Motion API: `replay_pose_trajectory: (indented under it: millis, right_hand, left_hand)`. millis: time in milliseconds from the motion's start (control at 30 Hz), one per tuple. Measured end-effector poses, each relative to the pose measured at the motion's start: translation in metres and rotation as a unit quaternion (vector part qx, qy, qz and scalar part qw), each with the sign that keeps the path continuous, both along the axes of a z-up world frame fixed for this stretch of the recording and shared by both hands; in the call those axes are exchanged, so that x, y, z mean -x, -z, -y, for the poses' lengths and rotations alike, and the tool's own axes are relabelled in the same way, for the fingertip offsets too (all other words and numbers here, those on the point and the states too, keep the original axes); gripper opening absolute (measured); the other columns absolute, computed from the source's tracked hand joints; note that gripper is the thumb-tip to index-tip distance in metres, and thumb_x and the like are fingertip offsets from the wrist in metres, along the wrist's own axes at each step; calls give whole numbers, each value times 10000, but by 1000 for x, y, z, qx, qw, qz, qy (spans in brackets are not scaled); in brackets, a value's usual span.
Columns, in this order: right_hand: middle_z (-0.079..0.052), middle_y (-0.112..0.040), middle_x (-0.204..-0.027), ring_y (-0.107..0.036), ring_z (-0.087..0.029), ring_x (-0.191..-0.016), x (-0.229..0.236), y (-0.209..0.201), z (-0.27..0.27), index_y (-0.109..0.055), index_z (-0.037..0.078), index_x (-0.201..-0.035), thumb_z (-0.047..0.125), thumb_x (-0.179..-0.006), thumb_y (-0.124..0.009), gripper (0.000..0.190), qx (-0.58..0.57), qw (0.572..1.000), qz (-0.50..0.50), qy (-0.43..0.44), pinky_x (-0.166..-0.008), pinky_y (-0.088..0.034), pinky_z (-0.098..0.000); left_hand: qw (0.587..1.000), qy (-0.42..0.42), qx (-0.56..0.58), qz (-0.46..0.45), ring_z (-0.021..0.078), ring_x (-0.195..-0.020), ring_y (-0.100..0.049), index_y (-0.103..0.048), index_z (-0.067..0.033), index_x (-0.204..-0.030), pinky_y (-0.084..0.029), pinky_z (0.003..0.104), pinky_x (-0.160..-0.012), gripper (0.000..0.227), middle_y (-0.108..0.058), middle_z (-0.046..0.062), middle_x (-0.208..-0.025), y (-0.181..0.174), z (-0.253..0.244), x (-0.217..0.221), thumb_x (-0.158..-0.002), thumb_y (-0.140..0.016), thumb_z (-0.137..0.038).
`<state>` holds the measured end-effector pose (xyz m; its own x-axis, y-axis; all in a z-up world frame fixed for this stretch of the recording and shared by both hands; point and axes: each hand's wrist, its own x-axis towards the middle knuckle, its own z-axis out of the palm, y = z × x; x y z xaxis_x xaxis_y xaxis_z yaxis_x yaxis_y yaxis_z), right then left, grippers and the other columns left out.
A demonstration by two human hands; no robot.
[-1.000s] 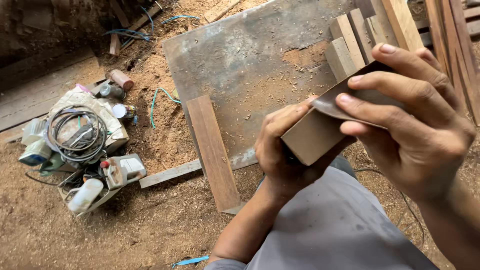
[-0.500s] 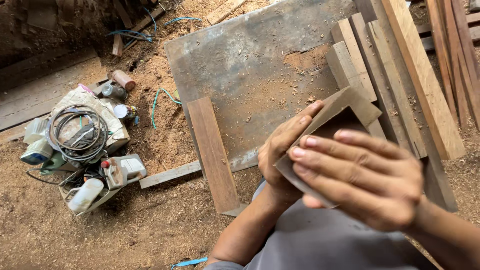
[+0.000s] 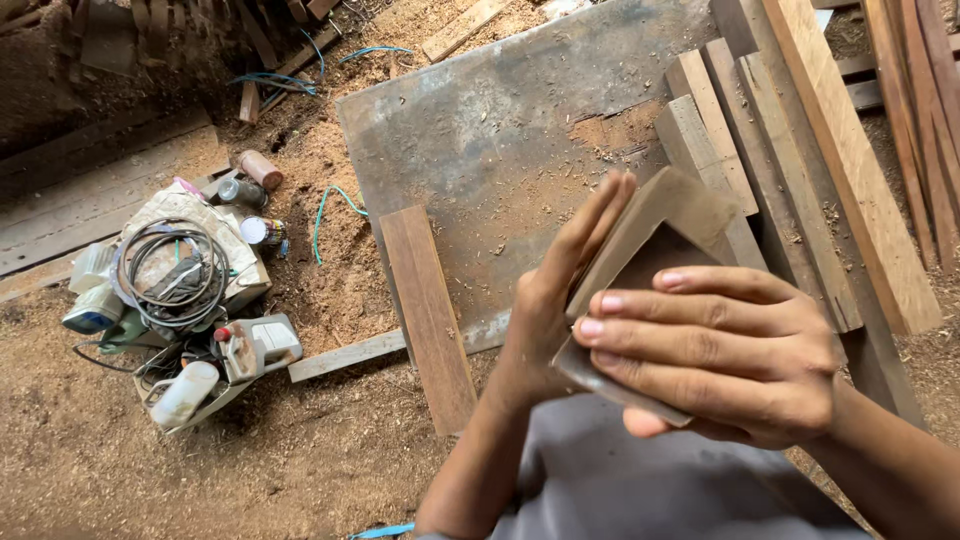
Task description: The person sands a rectangular wooden plank using a sanding block. They hold the plank with one hand and rub the sanding block along the surface and edges with the other hand. The person rotates the plank to sand different sides and edges, then places it back on the workbench.
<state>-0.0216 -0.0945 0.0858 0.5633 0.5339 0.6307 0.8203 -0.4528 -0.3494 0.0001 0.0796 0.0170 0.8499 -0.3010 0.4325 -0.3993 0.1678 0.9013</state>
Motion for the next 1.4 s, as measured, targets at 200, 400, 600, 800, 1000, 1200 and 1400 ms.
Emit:
replay_pose_trajectory:
  millis: [200, 400, 600, 800, 1000, 1200, 1400]
  right_hand:
    - [-22, -755, -1094, -716, -194, -1099, -17, 6, 15, -764, 142, -1000, 404, -987, -645, 288, 3, 997, 51, -54, -1051, -509, -401]
    - [-38, -766, -1073, -727, -216, -1085, -17, 7, 24, -762, 146, -1023, 390, -993, -643, 273, 30, 998, 58, -2, -1036, -521, -429]
    - [-68, -767, -1065, -744, -262, -1061, -42, 6, 38, -821, 159, -1008, 308, -970, -645, 233, 56, 993, 100, 2, -996, -549, -403]
    - [-21, -758, -1104, -758, -201, -1034, -13, 2, 28, -771, 143, -978, 372, -981, -658, 255, 23, 996, 36, -84, -965, -554, -392]
    - [-52, -748, -1139, -710, -233, -1157, -44, 14, 48, -774, 122, -1001, 357, -994, -610, 286, 11, 1000, 18, -15, -1102, -531, -457]
    - [-106, -752, -1133, -700, -260, -1180, -41, 8, 49, -759, 109, -1037, 309, -1031, -616, 246, 18, 998, 23, -58, -1111, -511, -453]
    - [-67, -753, -1138, -709, -235, -1160, -33, 10, 37, -760, 146, -1054, 357, -1020, -614, 259, 3, 995, 33, -93, -1116, -492, -460]
  left_hand:
    - [997, -5, -73, -3, 258, -1514, -500, -377, -38, -1590, -416, 377, -1295, 714, -479, 137, -1618, -1, 3, -7, -995, -676, -294]
    - [994, -63, -51, 72, 259, -1473, -473, -369, -67, -1581, -387, 367, -1277, 895, -467, 116, -1594, 10, 17, -5, -860, -790, -390]
    - [990, -85, -71, 90, 271, -1479, -485, -382, -61, -1591, -387, 369, -1288, 899, -471, 132, -1577, 20, 24, 3, -859, -798, -377]
    - [988, -96, -90, 85, 279, -1480, -492, -421, -43, -1592, -378, 360, -1267, 681, -499, 161, -1575, 25, 31, 3, -1007, -712, -235]
    - [987, -91, -76, 108, 313, -1470, -499, -448, -39, -1532, -413, 374, -1272, 790, -511, 180, -1576, 23, 35, 2, -848, -785, -247]
    - [988, -83, -59, 115, 296, -1471, -490, -469, -60, -1513, -409, 368, -1266, 810, -494, 173, -1591, 25, 41, -2, -819, -827, -272]
    - [992, -78, -53, 87, 281, -1476, -480, -409, -39, -1577, -393, 369, -1281, 941, -475, 163, -1581, 25, 40, -5, -821, -851, -382]
